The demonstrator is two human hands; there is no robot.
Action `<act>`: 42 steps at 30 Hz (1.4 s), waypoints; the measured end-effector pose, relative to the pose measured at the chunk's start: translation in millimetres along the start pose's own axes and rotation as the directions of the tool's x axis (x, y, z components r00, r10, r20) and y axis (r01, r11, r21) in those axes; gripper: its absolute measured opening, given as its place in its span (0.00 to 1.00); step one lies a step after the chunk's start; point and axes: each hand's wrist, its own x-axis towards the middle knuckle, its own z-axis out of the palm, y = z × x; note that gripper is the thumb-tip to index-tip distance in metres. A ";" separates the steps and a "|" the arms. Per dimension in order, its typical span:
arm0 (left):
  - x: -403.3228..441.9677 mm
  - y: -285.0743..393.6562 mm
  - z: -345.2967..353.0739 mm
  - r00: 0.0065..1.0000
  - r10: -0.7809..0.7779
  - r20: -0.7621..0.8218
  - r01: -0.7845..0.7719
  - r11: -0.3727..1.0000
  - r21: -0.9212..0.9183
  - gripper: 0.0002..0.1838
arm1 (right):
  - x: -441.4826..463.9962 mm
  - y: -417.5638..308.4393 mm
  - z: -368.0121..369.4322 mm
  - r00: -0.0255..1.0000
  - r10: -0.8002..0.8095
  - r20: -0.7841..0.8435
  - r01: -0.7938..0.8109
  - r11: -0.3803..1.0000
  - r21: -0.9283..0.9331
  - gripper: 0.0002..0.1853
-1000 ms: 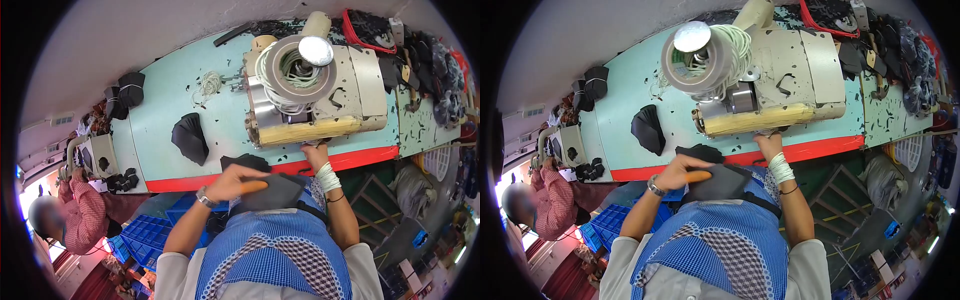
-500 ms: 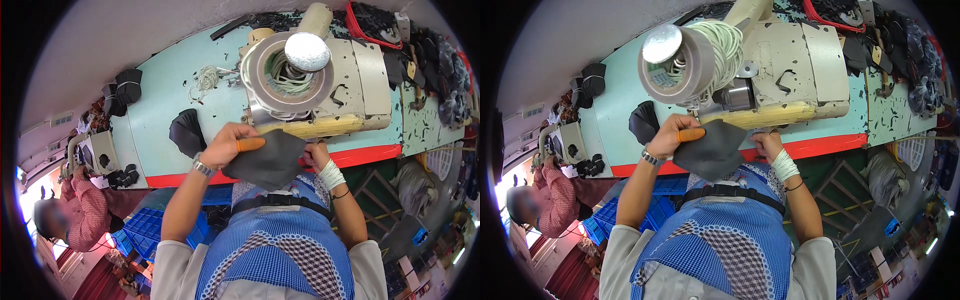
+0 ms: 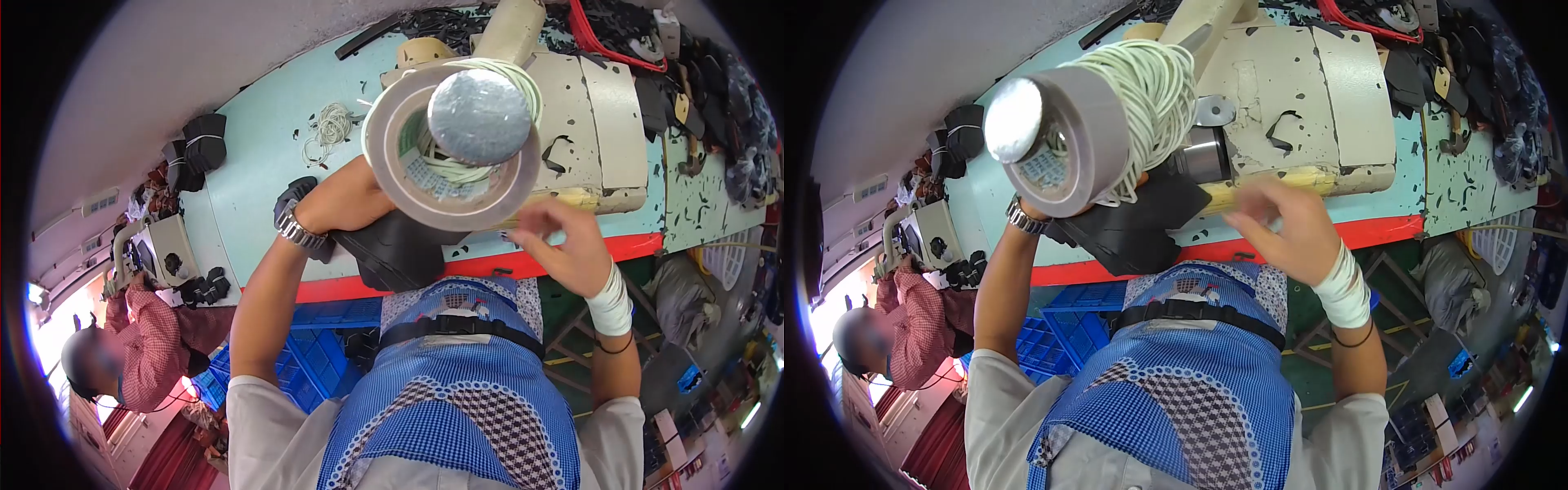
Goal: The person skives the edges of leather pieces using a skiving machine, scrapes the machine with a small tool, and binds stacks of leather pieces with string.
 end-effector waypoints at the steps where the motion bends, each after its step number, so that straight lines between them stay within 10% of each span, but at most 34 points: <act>1: 0.7 -2.2 1.4 0.981 0.194 0.023 -0.186 0.893 0.410 0.20 | 14.2 -9.0 -1.1 0.938 -0.302 -0.170 0.274 0.946 -0.172 0.23; 4: -0.9 -5.6 6.7 0.965 0.246 0.093 -0.246 0.717 0.652 0.22 | 55.9 -27.4 -6.2 0.930 -0.364 0.048 0.322 0.747 -0.582 0.26; 5: 1.0 -28.4 7.5 0.995 0.090 0.036 -0.095 0.848 0.521 0.24 | 56.1 -24.8 -6.8 0.925 -0.373 0.079 0.339 0.709 -0.619 0.23; 7: 2.3 -40.0 6.4 0.997 -0.080 0.001 0.074 0.930 0.360 0.26 | 52.0 -1.1 -27.7 0.960 -0.156 0.231 0.214 0.943 -0.256 0.20; 10: -2.3 -26.7 -5.8 0.988 -0.111 0.104 0.111 0.994 0.003 0.28 | 58.5 31.7 -96.3 0.879 -0.294 -0.375 0.085 0.872 -0.482 0.09; 11: -2.7 -24.0 -14.8 0.976 -0.075 0.205 0.086 0.995 -0.045 0.28 | 45.1 -2.4 -107.3 0.956 -0.040 -0.290 -0.054 0.950 -0.309 0.08; 14: -1.4 -31.1 -6.4 0.990 0.053 0.133 -0.065 0.994 0.084 0.29 | 25.6 -7.6 -87.9 0.964 -0.116 0.241 0.095 0.991 0.096 0.05; 17: -6.2 -69.1 21.5 0.982 0.173 -0.081 -0.140 0.940 0.312 0.30 | 44.5 -15.0 -25.8 0.884 -0.464 0.061 0.468 0.872 -0.140 0.06; 20: -12.0 -64.4 3.4 0.996 -0.073 0.052 0.060 0.976 0.207 0.33 | 45.8 -25.7 -27.5 0.921 -0.372 0.117 0.389 0.859 -0.333 0.09; 24: -5.8 -47.8 7.3 0.996 -0.064 -0.061 0.064 0.998 0.006 0.35 | 27.5 -8.1 -51.0 0.964 0.066 0.259 -0.071 0.997 0.012 0.11; 28: -16.0 -91.6 18.9 0.998 0.054 0.012 -0.055 0.958 0.283 0.40 | 45.2 -27.9 -20.6 0.907 -0.419 0.039 0.417 0.907 0.054 0.11; 32: -21.5 -66.7 -6.7 0.989 -0.144 0.012 0.145 0.979 -0.145 0.44 | 35.2 -28.3 -41.8 0.970 -0.222 0.098 0.229 0.970 -0.077 0.11; 35: -27.1 -59.4 -17.5 0.989 -0.146 -0.029 0.138 0.971 -0.194 0.43 | 25.0 -29.1 -59.3 0.717 -0.487 -0.498 0.129 0.795 -0.592 0.15; 42: -9.3 -76.2 17.0 0.986 0.141 -0.087 -0.108 0.947 0.301 0.38 | 44.5 -16.5 7.3 0.838 -0.485 -0.250 0.357 0.834 -0.421 0.11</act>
